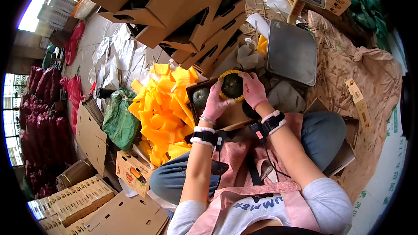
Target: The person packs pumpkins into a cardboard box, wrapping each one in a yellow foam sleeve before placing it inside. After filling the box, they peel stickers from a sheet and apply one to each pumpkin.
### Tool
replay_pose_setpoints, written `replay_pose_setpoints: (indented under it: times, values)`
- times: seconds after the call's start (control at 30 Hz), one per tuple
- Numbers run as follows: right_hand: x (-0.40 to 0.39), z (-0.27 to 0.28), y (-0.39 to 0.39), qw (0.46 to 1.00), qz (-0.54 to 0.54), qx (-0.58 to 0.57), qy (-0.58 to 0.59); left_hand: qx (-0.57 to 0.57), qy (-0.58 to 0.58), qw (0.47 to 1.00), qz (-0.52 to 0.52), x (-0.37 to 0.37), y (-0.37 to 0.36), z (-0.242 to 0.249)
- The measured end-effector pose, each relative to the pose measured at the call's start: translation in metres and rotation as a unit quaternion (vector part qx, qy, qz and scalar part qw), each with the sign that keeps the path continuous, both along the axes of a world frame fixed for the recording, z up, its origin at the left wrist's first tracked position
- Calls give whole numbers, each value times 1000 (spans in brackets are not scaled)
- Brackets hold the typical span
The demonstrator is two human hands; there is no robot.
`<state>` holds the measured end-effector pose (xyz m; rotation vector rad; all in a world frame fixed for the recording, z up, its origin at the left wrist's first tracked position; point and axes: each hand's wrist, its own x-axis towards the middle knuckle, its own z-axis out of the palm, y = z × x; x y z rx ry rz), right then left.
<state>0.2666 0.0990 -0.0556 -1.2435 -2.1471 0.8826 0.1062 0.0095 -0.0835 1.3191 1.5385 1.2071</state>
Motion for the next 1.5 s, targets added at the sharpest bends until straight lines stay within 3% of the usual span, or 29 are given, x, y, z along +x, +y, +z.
replay_pose_setpoints:
  times: [0.07,0.13,0.23,0.3,0.37,0.43,0.47,0.5,0.53,0.6,0.63,0.7,0.8,0.87,0.9,0.97,1.07,1.13,1.2,1.23,1.27,1.3,1.33,1.4,1.43,1.47,1.5]
  values:
    - [2,4,-13,997,-41,-62,27,-71,120,989,-47,1,-15,50]
    - [8,1,-30,985,-66,-156,28,-70,122,989,-54,-6,-26,63]
    - [9,-19,-51,949,-71,-308,-13,-236,200,945,-112,-12,-33,90]
    - [14,-28,-61,950,-36,-309,23,-186,342,915,-107,-11,-42,24]
    - [15,-33,-72,963,2,-268,20,-255,456,841,-141,2,-49,14]
    - [17,-34,-76,984,42,-172,-25,-263,414,853,-176,-3,-54,35]
    - [19,-35,-79,989,58,-126,-53,-47,307,946,-96,-23,-62,4]
    - [16,-12,-80,984,37,-118,-127,-155,214,962,65,-35,-61,16]
    - [13,1,-79,987,24,-114,-110,-254,114,934,223,-43,-59,28]
    - [9,16,-77,992,-3,-103,-71,-163,299,820,460,-56,-65,7]
    - [9,12,-79,998,18,-29,-51,-228,302,828,413,-69,-72,-13]
    - [4,24,-87,997,78,-24,-5,-347,309,829,310,-98,-90,-45]
    - [-6,46,-101,974,206,30,93,-290,251,863,328,-90,-94,15]
    - [-17,59,-113,944,279,77,158,-232,123,927,267,-76,-106,48]
    - [-23,66,-119,940,291,92,152,-224,-51,932,279,-50,-108,87]
    - [-26,75,-130,931,319,98,151,-158,-275,921,227,-16,-131,111]
    - [-10,80,-138,894,354,-163,223,-69,-347,921,166,23,-158,139]
    - [3,79,-143,735,295,-483,372,-60,-232,963,123,50,-165,145]
    - [19,82,-146,769,243,-472,357,-38,-133,977,163,72,-167,145]
    - [27,93,-146,778,209,-478,350,-23,-179,964,194,75,-169,140]
    - [31,90,-149,845,185,-379,330,-6,-223,949,222,77,-170,134]
    - [36,93,-151,899,156,-309,267,-13,-146,959,242,77,-170,130]
    - [40,97,-153,943,123,-233,202,-30,-166,962,216,79,-173,129]
    - [32,99,-158,961,39,-91,256,-62,-203,965,157,81,-176,132]
    - [34,96,-156,959,44,-94,265,-38,-340,922,180,85,-177,128]
    - [36,92,-154,956,49,-97,273,-4,-298,937,185,86,-178,121]
    - [47,82,-148,943,104,-175,262,30,-255,948,189,86,-178,112]
